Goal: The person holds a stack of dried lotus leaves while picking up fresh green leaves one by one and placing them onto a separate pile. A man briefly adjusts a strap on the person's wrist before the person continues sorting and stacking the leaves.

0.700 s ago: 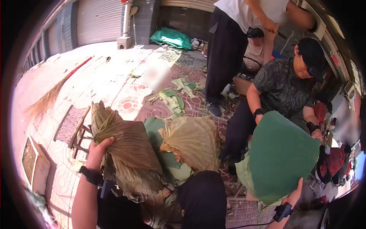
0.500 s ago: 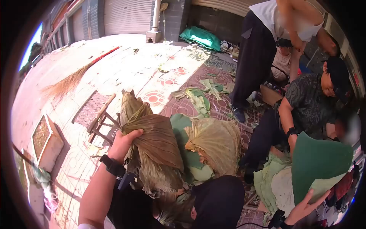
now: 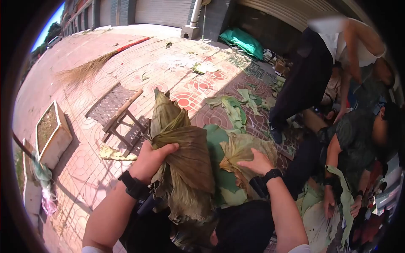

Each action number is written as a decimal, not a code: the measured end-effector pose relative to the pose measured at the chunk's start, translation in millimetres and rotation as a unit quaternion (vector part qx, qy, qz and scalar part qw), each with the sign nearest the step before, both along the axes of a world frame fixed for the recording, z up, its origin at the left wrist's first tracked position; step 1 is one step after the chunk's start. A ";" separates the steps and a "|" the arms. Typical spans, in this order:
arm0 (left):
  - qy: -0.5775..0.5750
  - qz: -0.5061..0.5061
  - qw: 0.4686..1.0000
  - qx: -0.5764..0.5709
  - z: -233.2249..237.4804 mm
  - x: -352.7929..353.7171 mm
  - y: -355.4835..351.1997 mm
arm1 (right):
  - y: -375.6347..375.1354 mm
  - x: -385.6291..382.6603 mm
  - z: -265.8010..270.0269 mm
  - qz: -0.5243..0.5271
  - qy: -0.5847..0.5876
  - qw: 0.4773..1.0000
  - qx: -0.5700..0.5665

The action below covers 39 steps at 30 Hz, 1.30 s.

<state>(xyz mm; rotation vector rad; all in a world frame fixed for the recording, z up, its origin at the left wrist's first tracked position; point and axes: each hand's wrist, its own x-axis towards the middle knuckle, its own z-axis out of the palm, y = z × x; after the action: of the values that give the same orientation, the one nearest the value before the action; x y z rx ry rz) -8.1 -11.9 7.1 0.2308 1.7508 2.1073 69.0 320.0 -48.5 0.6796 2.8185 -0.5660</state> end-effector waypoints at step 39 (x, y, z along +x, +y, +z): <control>-0.002 0.039 0.998 -0.054 -6.6 3.9 8.0 | 61.5 273.7 39.2 -0.240 0.563 0.576 -0.542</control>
<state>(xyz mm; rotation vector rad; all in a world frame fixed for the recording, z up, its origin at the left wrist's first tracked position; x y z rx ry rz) -4.2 -3.9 0.5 0.1295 1.8934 2.0550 342.7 381.4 -9.3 0.8748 1.9137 -3.3666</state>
